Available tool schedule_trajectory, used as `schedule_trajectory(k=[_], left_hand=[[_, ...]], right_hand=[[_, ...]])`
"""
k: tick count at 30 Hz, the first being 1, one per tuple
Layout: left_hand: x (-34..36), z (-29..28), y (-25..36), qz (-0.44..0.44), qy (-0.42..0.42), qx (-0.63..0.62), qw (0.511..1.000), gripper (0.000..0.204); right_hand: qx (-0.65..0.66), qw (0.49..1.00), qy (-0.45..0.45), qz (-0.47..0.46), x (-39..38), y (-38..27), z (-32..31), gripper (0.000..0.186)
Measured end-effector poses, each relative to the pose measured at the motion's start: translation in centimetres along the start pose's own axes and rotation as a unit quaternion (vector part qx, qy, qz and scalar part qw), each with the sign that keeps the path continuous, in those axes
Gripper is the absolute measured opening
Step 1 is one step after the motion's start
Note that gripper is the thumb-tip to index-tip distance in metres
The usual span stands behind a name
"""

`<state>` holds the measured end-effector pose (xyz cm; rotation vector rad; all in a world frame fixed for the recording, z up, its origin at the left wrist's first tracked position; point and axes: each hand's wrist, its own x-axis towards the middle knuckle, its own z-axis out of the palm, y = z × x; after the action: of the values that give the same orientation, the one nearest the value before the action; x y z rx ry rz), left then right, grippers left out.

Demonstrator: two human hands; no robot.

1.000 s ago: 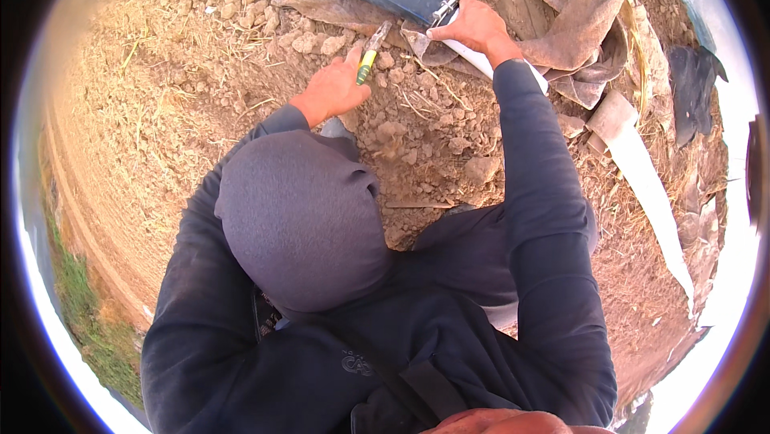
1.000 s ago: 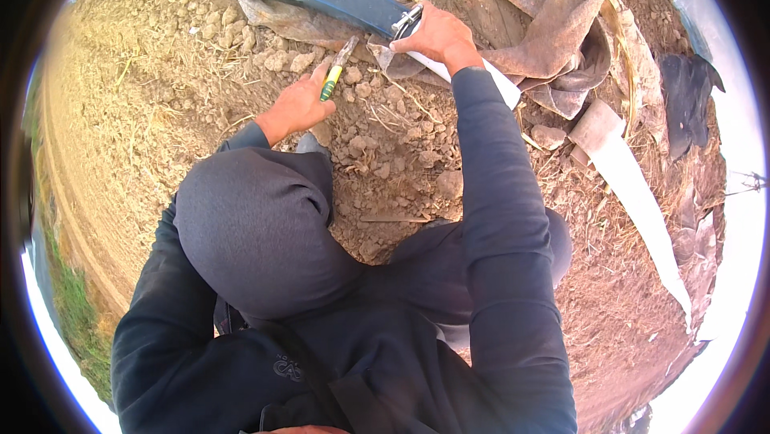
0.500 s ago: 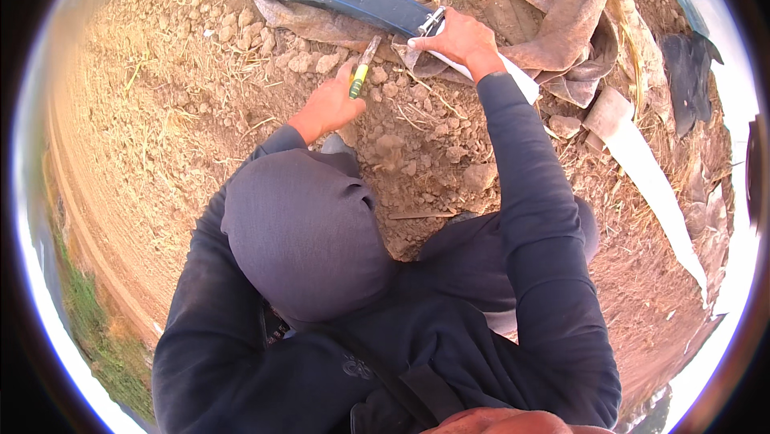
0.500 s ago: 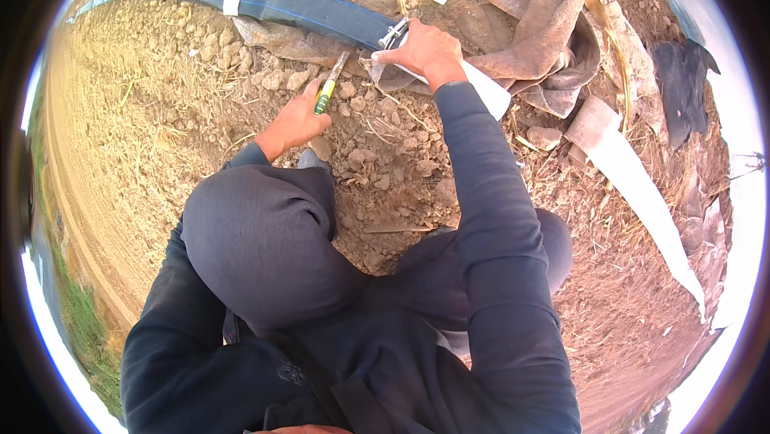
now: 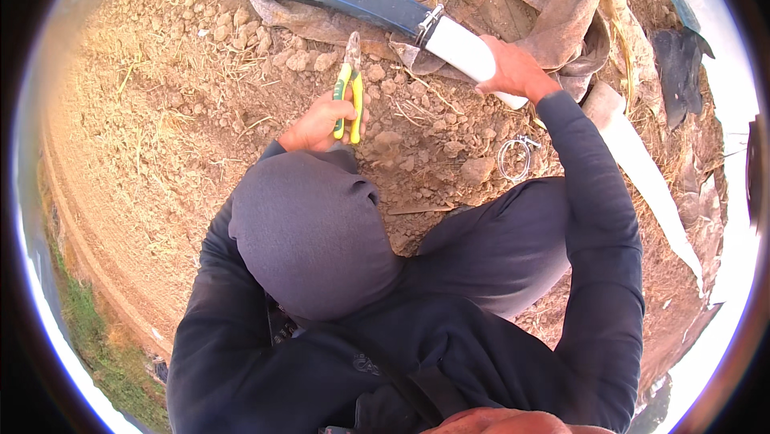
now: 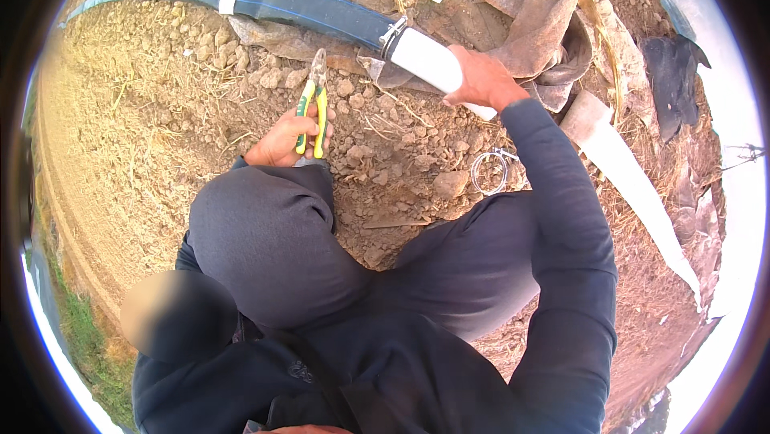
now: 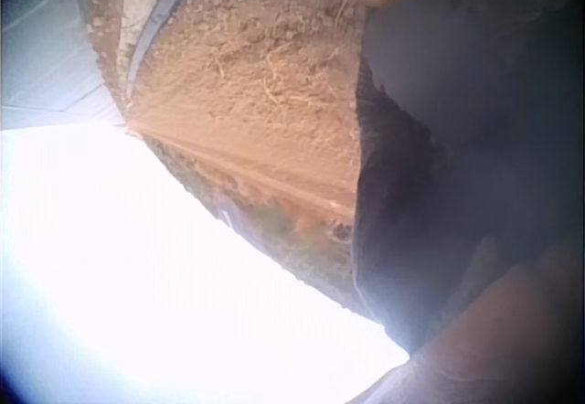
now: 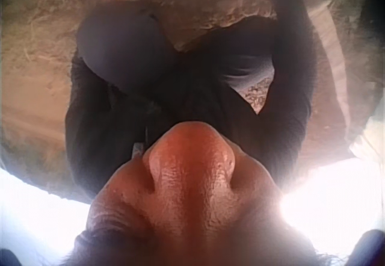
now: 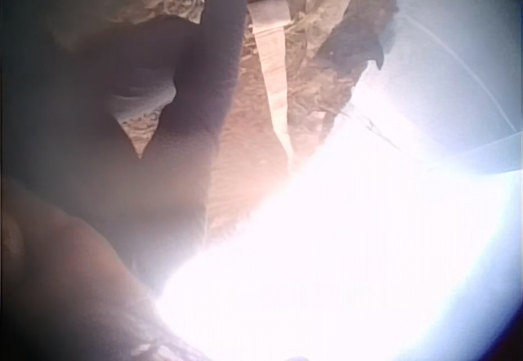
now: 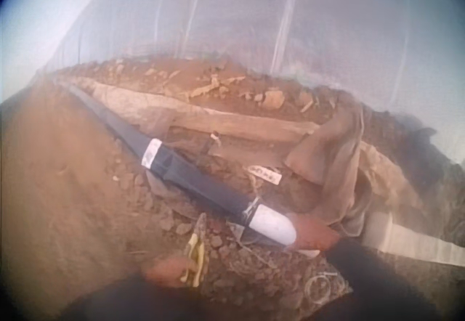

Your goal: The person sits on the ground and secures a white pipe to a black pipe using metal hose clamps and pliers. They tighten the clamps and then wrap the joint with a strip of white tape.

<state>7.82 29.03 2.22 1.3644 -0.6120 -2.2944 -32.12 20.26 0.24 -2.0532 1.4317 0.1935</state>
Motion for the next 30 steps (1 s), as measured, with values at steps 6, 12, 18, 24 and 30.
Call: schedule_trajectory(k=[6,12,18,24,30], left_hand=[[-0.4,1.2,3.1,0.046,0.019,0.101,0.994,0.059],[-0.8,0.8,5.6,0.208,0.068,0.142,0.965,0.072],[-1.1,1.0,6.6,0.354,0.231,0.428,0.799,0.078],[-0.1,2.7,3.9,0.415,0.332,0.575,0.622,0.100],[2.0,3.2,4.1,0.479,0.357,0.581,0.552,0.099]], right_hand=[[-0.096,0.991,0.067,0.069,-2.4,-1.9,-1.0,0.078],[0.036,0.996,0.008,0.086,-8.3,-6.1,-10.8,0.078],[0.407,0.913,0.007,-0.003,-12.2,-7.5,-13.0,0.103],[0.442,0.892,0.095,-0.005,-13.2,-6.9,-11.2,0.094],[0.443,0.881,0.166,-0.026,-13.4,-7.5,-11.6,0.078]])
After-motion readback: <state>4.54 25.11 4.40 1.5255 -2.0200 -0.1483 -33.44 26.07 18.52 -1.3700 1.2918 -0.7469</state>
